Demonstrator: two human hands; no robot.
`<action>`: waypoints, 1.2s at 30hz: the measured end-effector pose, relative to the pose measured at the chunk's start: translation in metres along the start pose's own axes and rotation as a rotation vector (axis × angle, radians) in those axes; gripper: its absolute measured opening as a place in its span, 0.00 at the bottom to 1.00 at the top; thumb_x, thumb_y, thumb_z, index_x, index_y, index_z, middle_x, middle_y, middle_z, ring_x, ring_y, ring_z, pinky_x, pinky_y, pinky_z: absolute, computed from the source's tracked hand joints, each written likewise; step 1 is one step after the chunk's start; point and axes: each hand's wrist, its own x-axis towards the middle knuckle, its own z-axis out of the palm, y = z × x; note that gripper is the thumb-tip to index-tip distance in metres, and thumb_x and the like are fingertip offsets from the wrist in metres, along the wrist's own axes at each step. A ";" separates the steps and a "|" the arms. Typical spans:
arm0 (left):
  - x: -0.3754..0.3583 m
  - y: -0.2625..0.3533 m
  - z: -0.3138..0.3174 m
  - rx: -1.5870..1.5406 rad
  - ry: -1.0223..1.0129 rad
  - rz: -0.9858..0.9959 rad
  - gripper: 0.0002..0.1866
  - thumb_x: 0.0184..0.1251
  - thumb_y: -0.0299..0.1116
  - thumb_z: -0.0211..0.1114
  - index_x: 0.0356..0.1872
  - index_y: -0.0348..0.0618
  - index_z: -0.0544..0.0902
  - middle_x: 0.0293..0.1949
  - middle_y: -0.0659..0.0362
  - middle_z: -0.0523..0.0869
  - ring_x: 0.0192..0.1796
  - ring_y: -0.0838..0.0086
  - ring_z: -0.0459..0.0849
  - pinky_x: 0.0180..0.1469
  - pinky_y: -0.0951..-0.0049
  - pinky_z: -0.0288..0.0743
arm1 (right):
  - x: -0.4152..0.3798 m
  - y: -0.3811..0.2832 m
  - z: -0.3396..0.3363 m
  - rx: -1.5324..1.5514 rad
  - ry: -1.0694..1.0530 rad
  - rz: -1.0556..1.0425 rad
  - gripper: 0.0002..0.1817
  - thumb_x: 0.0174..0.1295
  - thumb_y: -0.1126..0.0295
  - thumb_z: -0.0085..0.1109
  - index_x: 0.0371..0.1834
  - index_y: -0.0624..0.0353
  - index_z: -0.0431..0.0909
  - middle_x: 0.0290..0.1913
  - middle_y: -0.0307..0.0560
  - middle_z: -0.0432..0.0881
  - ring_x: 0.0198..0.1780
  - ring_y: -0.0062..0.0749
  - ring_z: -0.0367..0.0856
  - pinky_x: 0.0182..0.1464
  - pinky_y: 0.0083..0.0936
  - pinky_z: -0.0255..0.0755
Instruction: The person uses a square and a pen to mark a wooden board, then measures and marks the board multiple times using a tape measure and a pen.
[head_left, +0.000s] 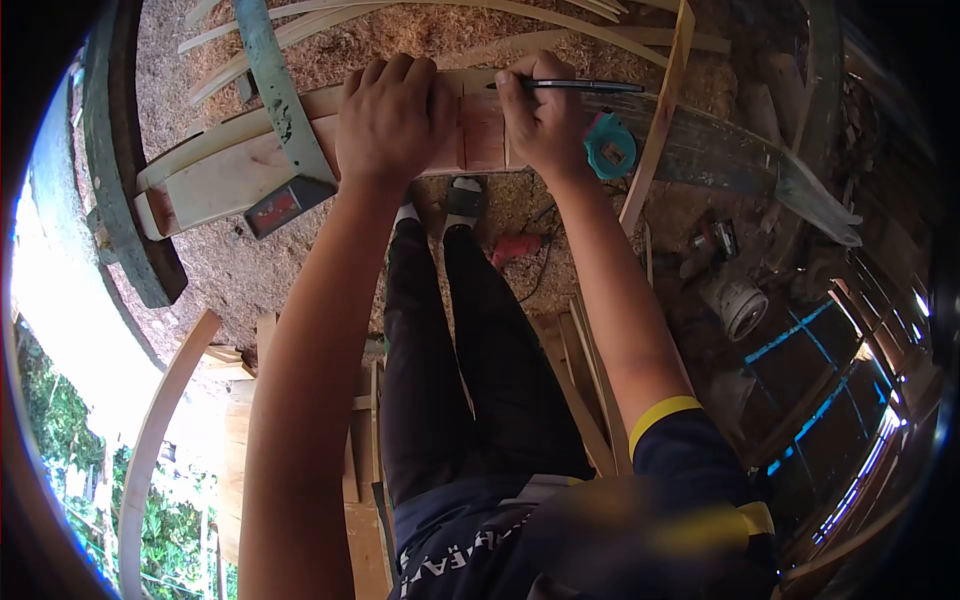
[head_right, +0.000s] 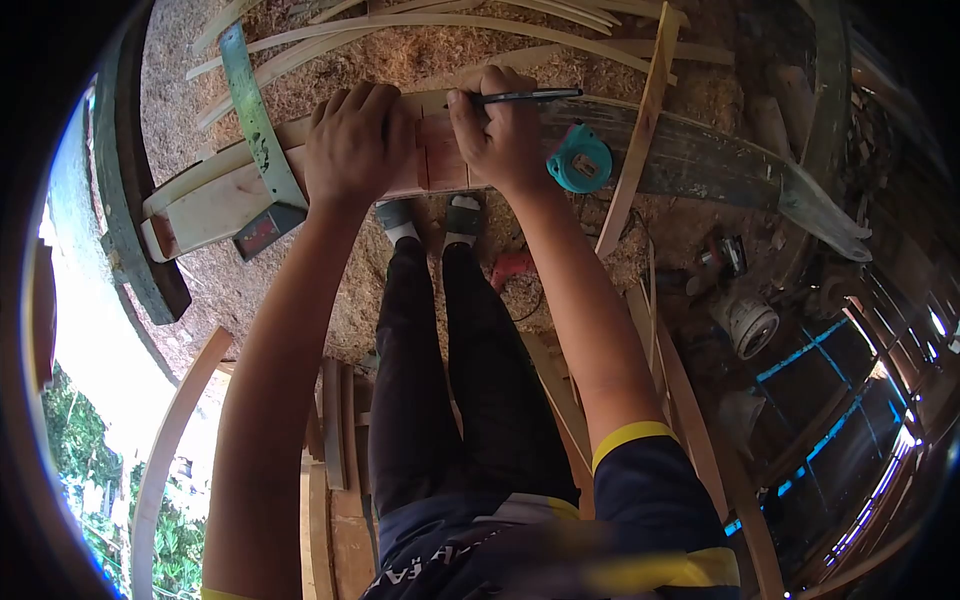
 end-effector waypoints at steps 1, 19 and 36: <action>0.000 0.000 0.000 0.001 -0.001 0.000 0.09 0.75 0.39 0.61 0.39 0.47 0.85 0.39 0.56 0.89 0.47 0.54 0.89 0.54 0.51 0.80 | 0.001 0.003 0.001 -0.016 0.004 -0.027 0.11 0.73 0.67 0.67 0.34 0.58 0.77 0.27 0.51 0.79 0.30 0.51 0.77 0.37 0.45 0.69; -0.127 -0.047 -0.095 0.302 -0.066 -0.253 0.50 0.56 0.56 0.87 0.79 0.52 0.74 0.64 0.48 0.78 0.64 0.46 0.79 0.74 0.38 0.65 | -0.056 -0.041 -0.021 0.334 0.192 0.233 0.05 0.85 0.73 0.56 0.47 0.60 0.73 0.34 0.40 0.82 0.35 0.16 0.78 0.39 0.20 0.74; -0.039 -0.048 -0.111 -0.148 -0.102 0.059 0.49 0.64 0.47 0.82 0.85 0.51 0.68 0.58 0.49 0.86 0.55 0.52 0.92 0.48 0.49 0.89 | -0.037 -0.052 -0.041 0.361 0.211 0.276 0.08 0.87 0.68 0.56 0.47 0.60 0.76 0.34 0.39 0.81 0.35 0.17 0.78 0.39 0.19 0.72</action>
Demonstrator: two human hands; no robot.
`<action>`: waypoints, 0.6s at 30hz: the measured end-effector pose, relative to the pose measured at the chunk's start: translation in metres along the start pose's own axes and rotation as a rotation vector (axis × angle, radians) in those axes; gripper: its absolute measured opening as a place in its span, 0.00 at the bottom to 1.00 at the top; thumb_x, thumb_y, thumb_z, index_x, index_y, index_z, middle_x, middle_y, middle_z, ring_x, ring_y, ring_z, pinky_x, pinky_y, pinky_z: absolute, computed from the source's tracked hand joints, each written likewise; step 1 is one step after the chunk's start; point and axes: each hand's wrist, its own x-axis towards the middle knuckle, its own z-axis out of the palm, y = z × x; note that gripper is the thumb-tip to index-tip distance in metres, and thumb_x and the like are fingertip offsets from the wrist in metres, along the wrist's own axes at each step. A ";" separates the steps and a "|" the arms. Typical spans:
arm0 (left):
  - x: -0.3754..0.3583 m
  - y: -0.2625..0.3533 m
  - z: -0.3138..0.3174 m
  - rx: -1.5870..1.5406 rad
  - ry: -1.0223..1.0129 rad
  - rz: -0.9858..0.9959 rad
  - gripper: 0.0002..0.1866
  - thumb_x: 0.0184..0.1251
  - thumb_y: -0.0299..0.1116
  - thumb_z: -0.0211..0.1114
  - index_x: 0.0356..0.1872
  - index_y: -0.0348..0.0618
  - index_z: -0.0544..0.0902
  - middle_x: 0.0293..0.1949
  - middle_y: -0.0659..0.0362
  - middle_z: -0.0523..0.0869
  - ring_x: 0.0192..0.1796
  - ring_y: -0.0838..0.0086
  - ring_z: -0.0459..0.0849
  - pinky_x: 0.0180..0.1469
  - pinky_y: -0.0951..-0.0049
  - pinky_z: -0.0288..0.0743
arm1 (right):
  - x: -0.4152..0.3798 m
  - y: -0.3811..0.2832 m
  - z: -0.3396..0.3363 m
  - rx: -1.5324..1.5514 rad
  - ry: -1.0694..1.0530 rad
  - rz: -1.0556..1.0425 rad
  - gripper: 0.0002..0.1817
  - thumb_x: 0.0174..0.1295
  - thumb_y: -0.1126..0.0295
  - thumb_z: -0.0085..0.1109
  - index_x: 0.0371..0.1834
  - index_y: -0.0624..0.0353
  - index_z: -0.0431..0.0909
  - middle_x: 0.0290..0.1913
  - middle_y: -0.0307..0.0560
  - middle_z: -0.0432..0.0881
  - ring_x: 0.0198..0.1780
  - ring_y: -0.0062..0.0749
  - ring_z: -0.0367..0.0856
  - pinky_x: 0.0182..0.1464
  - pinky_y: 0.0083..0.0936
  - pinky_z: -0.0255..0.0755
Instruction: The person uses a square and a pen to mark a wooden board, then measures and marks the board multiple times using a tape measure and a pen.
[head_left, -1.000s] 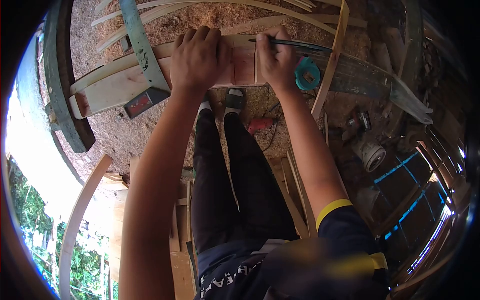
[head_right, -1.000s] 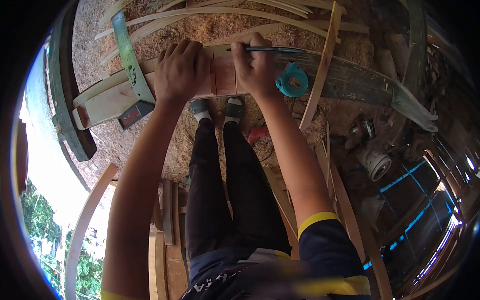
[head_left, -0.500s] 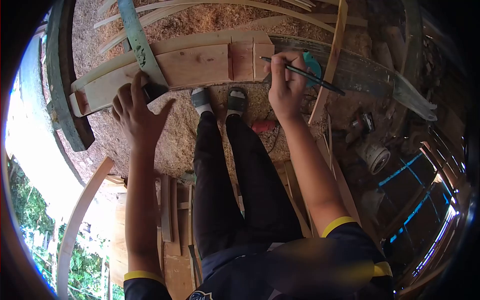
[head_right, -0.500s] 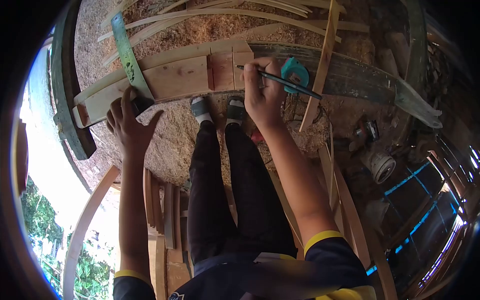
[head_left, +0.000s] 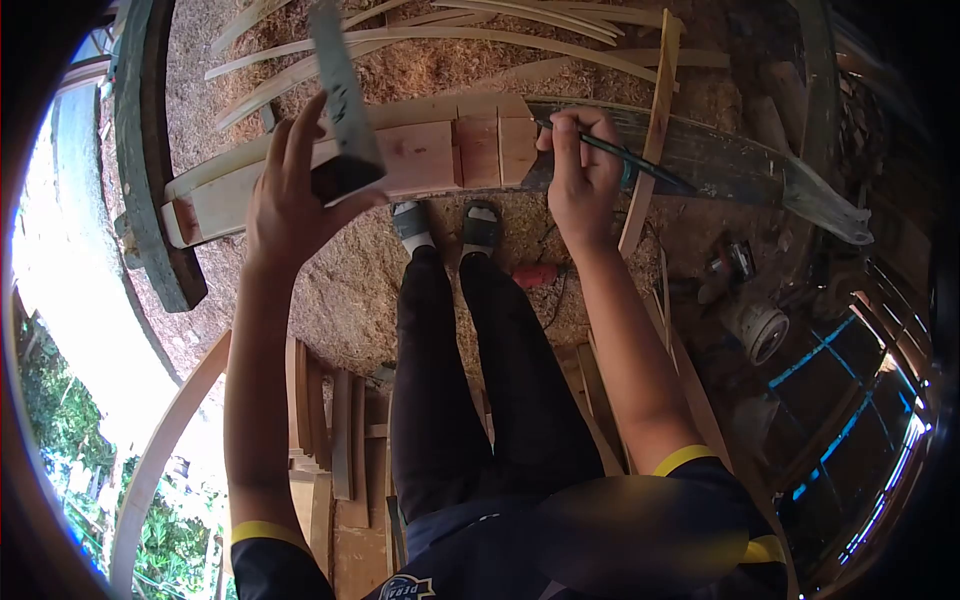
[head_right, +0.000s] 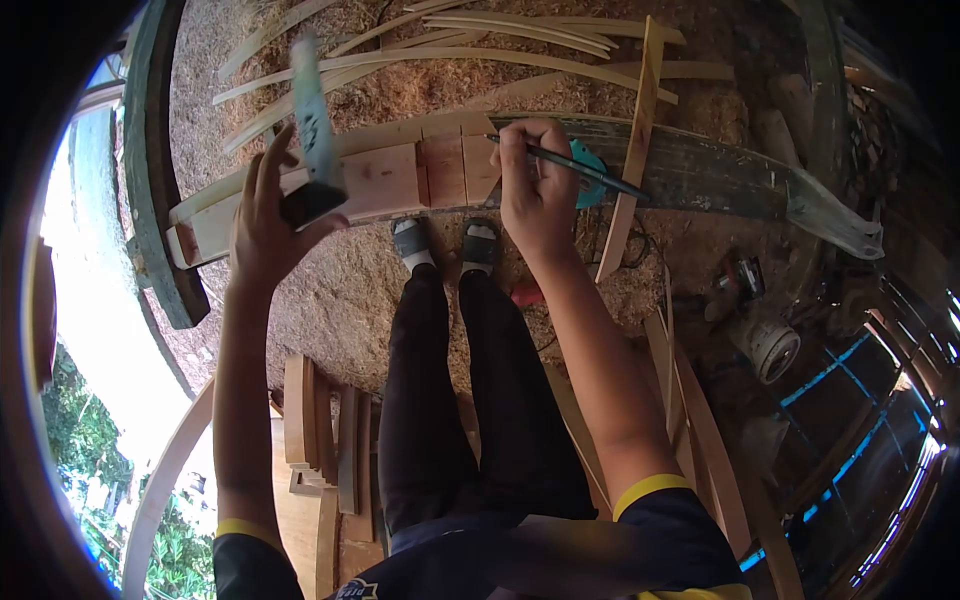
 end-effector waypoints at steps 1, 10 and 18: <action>0.014 -0.002 0.008 0.004 0.046 0.142 0.48 0.69 0.54 0.79 0.86 0.52 0.67 0.58 0.49 0.87 0.53 0.52 0.93 0.47 0.50 0.90 | 0.006 0.002 0.000 0.002 -0.004 -0.002 0.09 0.87 0.67 0.57 0.47 0.60 0.76 0.34 0.39 0.81 0.35 0.17 0.78 0.39 0.19 0.72; 0.088 0.009 0.089 0.104 0.029 0.158 0.28 0.77 0.51 0.73 0.68 0.48 0.78 0.37 0.56 0.92 0.45 0.58 0.94 0.44 0.55 0.86 | 0.030 0.024 0.006 -0.056 0.033 -0.036 0.09 0.85 0.68 0.59 0.46 0.61 0.76 0.32 0.39 0.84 0.32 0.16 0.78 0.35 0.20 0.72; 0.077 0.008 0.096 0.066 0.042 0.078 0.22 0.75 0.46 0.76 0.59 0.46 0.82 0.37 0.55 0.90 0.45 0.56 0.92 0.50 0.53 0.85 | 0.016 0.033 0.016 -0.045 0.077 0.037 0.07 0.84 0.69 0.59 0.46 0.60 0.77 0.32 0.38 0.83 0.32 0.15 0.78 0.35 0.20 0.72</action>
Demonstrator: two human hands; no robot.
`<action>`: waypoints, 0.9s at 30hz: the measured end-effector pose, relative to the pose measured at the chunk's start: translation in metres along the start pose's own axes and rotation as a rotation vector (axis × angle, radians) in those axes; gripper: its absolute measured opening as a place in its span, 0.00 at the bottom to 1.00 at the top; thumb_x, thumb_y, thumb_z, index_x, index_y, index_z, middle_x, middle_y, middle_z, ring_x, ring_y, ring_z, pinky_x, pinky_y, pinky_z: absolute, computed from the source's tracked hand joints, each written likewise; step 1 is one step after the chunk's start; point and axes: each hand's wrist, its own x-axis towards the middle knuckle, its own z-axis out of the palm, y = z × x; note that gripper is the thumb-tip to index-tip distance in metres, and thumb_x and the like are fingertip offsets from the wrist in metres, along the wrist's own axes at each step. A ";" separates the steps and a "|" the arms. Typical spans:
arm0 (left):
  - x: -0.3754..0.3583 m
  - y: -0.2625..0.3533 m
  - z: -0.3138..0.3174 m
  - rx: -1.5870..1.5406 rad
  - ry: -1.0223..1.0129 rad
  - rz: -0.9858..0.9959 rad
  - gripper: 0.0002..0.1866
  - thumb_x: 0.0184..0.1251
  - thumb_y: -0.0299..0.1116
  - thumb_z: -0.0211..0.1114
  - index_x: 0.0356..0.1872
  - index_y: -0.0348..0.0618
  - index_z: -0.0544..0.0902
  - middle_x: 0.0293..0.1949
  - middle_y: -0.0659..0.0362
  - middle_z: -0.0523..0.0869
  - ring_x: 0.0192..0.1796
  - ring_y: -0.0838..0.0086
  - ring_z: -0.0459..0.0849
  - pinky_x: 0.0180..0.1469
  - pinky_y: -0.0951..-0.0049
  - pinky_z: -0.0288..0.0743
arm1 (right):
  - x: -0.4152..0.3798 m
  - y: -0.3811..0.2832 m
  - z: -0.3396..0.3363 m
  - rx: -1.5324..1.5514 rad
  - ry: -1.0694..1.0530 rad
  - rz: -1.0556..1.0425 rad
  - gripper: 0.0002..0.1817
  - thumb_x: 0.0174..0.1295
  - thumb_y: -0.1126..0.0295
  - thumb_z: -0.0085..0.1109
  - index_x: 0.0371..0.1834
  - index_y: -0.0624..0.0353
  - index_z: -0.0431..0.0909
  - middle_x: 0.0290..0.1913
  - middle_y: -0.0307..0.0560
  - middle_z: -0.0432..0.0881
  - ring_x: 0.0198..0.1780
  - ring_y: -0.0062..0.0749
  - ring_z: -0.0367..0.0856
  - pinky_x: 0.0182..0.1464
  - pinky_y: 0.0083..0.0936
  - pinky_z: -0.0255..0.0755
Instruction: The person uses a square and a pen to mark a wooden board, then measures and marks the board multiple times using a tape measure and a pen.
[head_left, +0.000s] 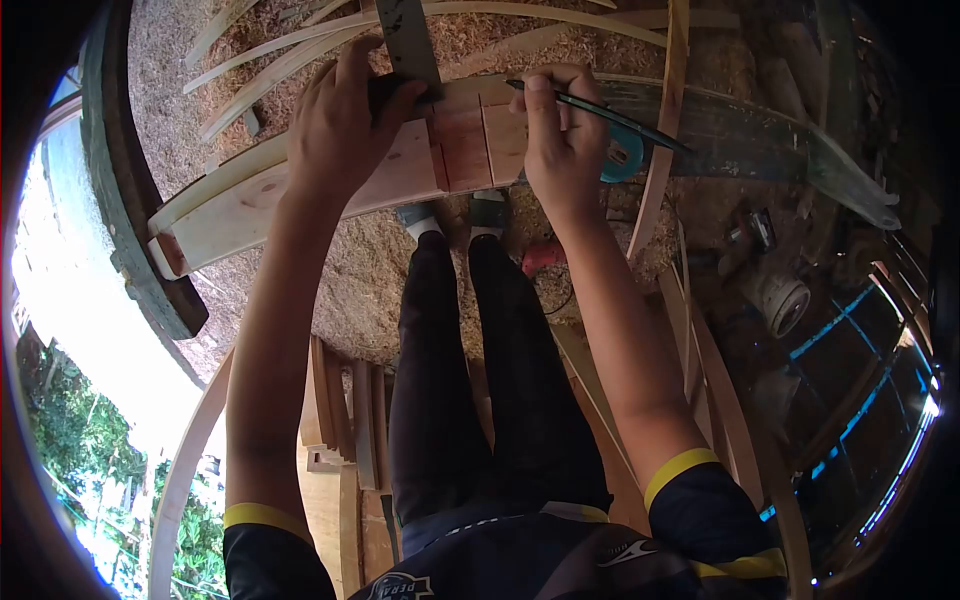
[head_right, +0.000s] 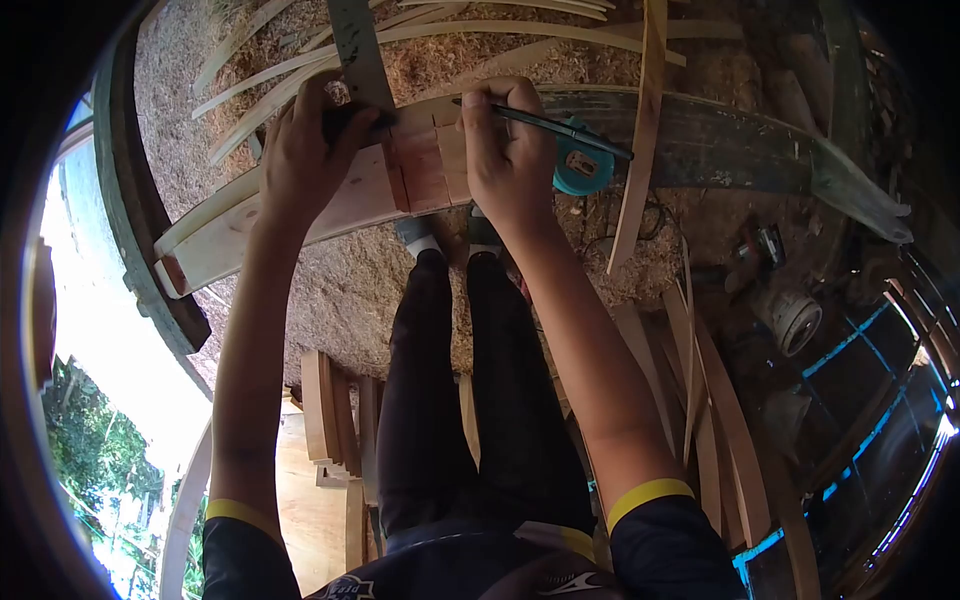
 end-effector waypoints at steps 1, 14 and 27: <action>0.002 -0.003 0.001 -0.002 -0.004 0.002 0.22 0.75 0.46 0.76 0.59 0.46 0.82 0.37 0.55 0.90 0.45 0.56 0.92 0.50 0.53 0.85 | -0.001 0.000 0.001 0.000 0.002 0.005 0.07 0.84 0.70 0.60 0.46 0.60 0.78 0.31 0.38 0.83 0.32 0.16 0.78 0.35 0.20 0.72; 0.004 -0.008 0.004 -0.145 -0.120 0.054 0.15 0.71 0.40 0.80 0.45 0.39 0.90 0.36 0.56 0.84 0.33 0.66 0.86 0.39 0.62 0.80 | 0.008 0.014 0.021 -0.198 -0.014 -0.161 0.05 0.78 0.70 0.65 0.44 0.61 0.84 0.35 0.46 0.88 0.36 0.36 0.87 0.41 0.34 0.78; 0.001 -0.004 0.002 -0.109 -0.172 0.009 0.15 0.72 0.41 0.79 0.48 0.41 0.91 0.41 0.54 0.87 0.43 0.59 0.88 0.50 0.58 0.81 | 0.011 0.022 0.023 -0.053 -0.030 -0.227 0.04 0.75 0.71 0.65 0.44 0.60 0.84 0.35 0.46 0.87 0.39 0.39 0.87 0.44 0.36 0.78</action>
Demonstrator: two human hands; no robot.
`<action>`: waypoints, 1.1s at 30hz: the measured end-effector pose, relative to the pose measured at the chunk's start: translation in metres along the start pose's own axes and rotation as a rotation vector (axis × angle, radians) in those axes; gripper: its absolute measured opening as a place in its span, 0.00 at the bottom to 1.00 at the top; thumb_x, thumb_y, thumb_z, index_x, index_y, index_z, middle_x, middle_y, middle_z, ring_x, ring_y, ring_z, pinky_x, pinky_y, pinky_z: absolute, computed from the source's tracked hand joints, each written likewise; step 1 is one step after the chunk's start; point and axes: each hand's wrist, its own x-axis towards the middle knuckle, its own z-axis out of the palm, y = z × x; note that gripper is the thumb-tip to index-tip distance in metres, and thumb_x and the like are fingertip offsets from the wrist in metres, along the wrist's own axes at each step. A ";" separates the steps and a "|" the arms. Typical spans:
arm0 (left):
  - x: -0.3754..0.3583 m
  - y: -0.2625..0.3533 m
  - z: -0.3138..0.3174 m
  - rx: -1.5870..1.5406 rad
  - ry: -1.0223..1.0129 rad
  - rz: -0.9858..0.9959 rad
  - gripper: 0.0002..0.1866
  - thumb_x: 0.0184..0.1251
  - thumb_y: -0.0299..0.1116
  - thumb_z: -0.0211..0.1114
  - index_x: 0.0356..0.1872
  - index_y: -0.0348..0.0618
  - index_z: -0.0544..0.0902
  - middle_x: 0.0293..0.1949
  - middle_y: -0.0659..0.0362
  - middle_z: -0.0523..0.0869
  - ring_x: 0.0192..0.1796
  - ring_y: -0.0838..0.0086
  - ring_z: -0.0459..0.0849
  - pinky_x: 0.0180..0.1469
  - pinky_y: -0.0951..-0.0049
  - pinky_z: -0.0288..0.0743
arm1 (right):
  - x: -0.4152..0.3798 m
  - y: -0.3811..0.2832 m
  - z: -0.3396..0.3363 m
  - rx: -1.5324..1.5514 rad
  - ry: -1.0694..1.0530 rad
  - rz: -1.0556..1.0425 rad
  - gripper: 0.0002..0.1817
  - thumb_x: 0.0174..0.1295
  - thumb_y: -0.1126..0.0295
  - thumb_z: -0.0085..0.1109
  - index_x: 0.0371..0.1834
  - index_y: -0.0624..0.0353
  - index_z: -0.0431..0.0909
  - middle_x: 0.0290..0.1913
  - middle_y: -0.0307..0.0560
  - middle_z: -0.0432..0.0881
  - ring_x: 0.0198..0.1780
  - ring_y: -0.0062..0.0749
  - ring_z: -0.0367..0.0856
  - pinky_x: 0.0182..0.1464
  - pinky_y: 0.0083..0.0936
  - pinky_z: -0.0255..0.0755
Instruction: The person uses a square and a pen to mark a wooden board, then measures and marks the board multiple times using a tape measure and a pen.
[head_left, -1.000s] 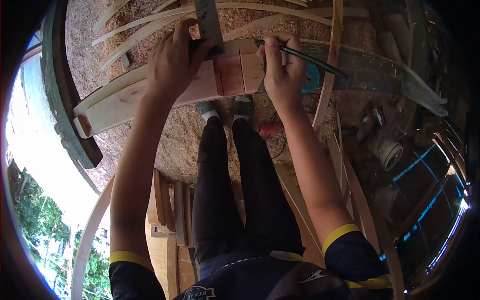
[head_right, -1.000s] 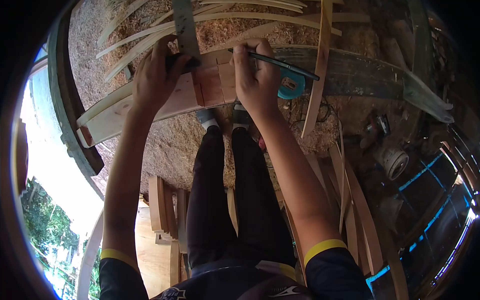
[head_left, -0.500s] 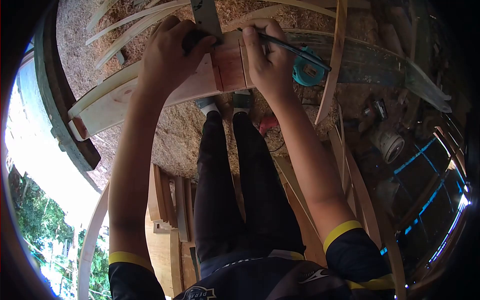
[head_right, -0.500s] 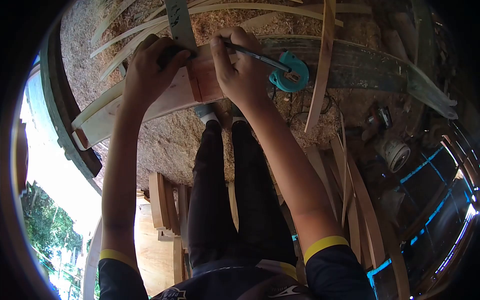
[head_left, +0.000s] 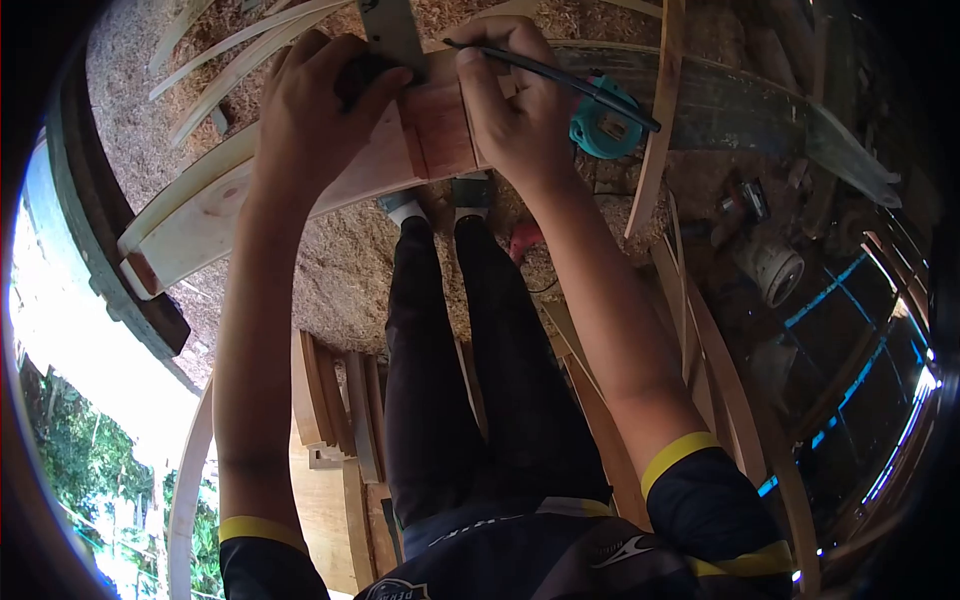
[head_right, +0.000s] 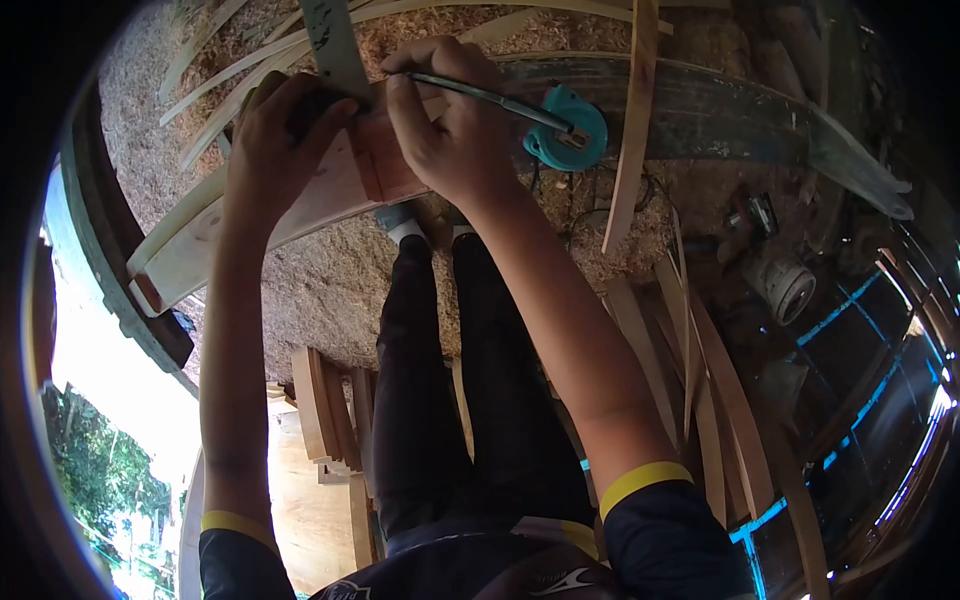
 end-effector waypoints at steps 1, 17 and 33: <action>0.001 0.001 0.000 -0.005 -0.003 0.006 0.15 0.72 0.41 0.79 0.48 0.41 0.91 0.41 0.54 0.87 0.43 0.59 0.88 0.50 0.58 0.81 | 0.001 -0.003 -0.003 0.012 -0.040 0.002 0.04 0.75 0.71 0.65 0.44 0.60 0.84 0.34 0.46 0.87 0.38 0.39 0.86 0.44 0.36 0.78; 0.005 0.005 -0.003 -0.166 -0.120 -0.157 0.19 0.72 0.42 0.80 0.51 0.38 0.89 0.41 0.55 0.88 0.43 0.65 0.88 0.50 0.63 0.82 | -0.002 0.007 -0.002 0.024 -0.007 0.004 0.06 0.70 0.77 0.66 0.36 0.59 0.78 0.21 0.44 0.76 0.22 0.35 0.76 0.27 0.35 0.65; 0.025 0.015 -0.064 0.304 -0.030 -0.164 0.16 0.68 0.43 0.80 0.38 0.42 0.84 0.36 0.53 0.90 0.38 0.56 0.92 0.39 0.54 0.84 | 0.028 -0.035 -0.012 0.392 0.039 0.185 0.15 0.88 0.60 0.54 0.52 0.60 0.82 0.46 0.48 0.89 0.49 0.36 0.91 0.49 0.28 0.81</action>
